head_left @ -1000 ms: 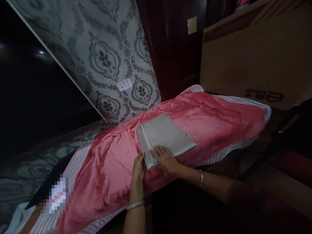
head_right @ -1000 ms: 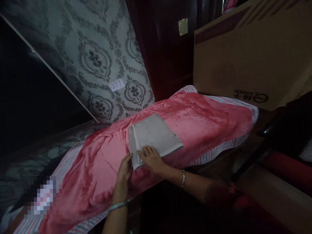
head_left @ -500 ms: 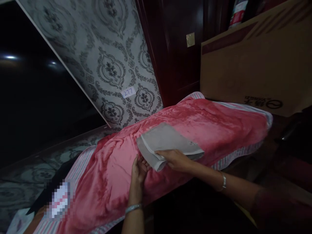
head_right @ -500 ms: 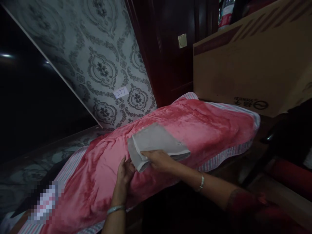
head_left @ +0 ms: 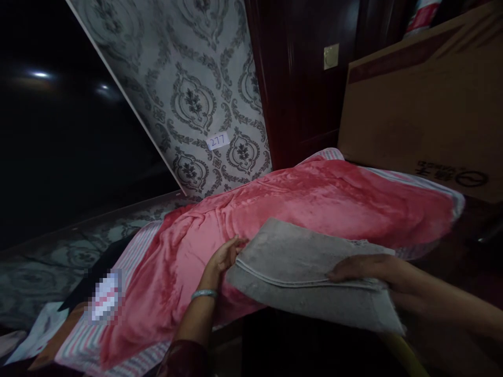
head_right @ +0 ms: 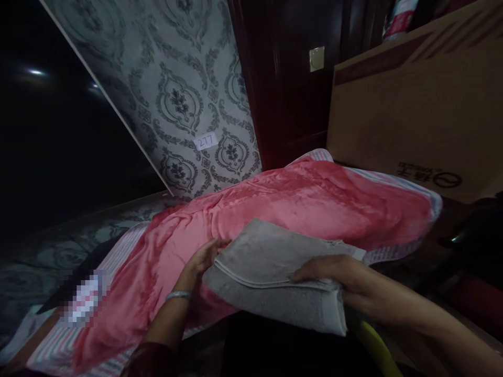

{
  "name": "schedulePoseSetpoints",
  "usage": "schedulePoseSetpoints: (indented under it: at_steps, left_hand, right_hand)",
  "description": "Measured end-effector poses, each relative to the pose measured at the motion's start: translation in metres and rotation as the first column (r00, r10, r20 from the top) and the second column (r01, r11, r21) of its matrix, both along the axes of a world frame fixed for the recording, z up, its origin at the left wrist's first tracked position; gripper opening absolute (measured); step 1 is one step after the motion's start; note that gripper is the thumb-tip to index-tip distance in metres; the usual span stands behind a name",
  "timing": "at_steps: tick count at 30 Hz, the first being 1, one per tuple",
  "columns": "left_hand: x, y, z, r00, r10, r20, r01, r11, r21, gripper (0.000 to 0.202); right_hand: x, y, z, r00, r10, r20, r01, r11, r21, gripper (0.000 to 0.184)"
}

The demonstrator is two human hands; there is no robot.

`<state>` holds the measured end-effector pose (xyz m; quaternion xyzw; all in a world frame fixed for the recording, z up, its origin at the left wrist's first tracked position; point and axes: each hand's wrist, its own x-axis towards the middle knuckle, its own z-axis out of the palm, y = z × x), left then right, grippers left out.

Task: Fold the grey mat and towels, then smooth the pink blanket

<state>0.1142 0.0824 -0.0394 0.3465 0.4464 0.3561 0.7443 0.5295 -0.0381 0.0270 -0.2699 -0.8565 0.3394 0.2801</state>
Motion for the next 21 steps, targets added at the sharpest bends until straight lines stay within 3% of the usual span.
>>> schedulePoseSetpoints:
  at_steps: [3, 6, 10, 13, 15, 18, 20, 21]
  left_hand:
    - [0.022, -0.002, 0.006, 0.98, -0.052, -0.193, 0.08, 0.986, 0.143, 0.043]
    - [0.038, -0.007, 0.021, 0.972, -0.034, -0.235, 0.093, 0.966, 0.243, 0.056]
    - [0.036, -0.011, 0.057, 0.969, 0.042, -0.245, 0.042, 0.944, 0.327, 0.061]
    - [0.025, -0.005, 0.092, 0.946, 0.194, -0.26, -0.078, 0.913, 0.4, 0.053]
    - [0.018, 0.003, 0.117, 0.916, 0.342, -0.211, -0.203, 0.847, 0.491, 0.052]
    - [0.009, 0.009, 0.149, 0.859, 0.504, -0.088, -0.345, 0.697, 0.628, 0.06]
    - [0.003, 0.007, 0.155, 0.826, 0.563, -0.005, -0.408, 0.604, 0.684, 0.066]
    - [0.001, 0.003, 0.151, 0.813, 0.582, 0.019, -0.433, 0.582, 0.688, 0.07]
  right_hand:
    - [0.011, 0.0, 0.005, 0.999, -0.035, 0.029, 0.035, 0.999, 0.004, 0.04]
    - [0.026, 0.008, 0.019, 0.994, -0.113, -0.002, 0.113, 0.991, 0.078, 0.038]
    - [0.037, 0.037, 0.048, 0.981, -0.143, -0.133, 0.164, 0.973, 0.162, 0.034]
    - [0.028, 0.07, 0.07, 0.965, -0.165, -0.205, 0.217, 0.94, 0.262, 0.036]
    - [0.016, 0.092, 0.082, 0.942, -0.219, -0.256, 0.29, 0.914, 0.285, 0.04]
    - [-0.002, 0.117, 0.091, 0.898, -0.278, -0.34, 0.382, 0.877, 0.292, 0.039]
    - [-0.009, 0.129, 0.08, 0.881, -0.275, -0.386, 0.407, 0.856, 0.32, 0.036]
    - [-0.011, 0.134, 0.068, 0.875, -0.271, -0.401, 0.418, 0.84, 0.345, 0.034]
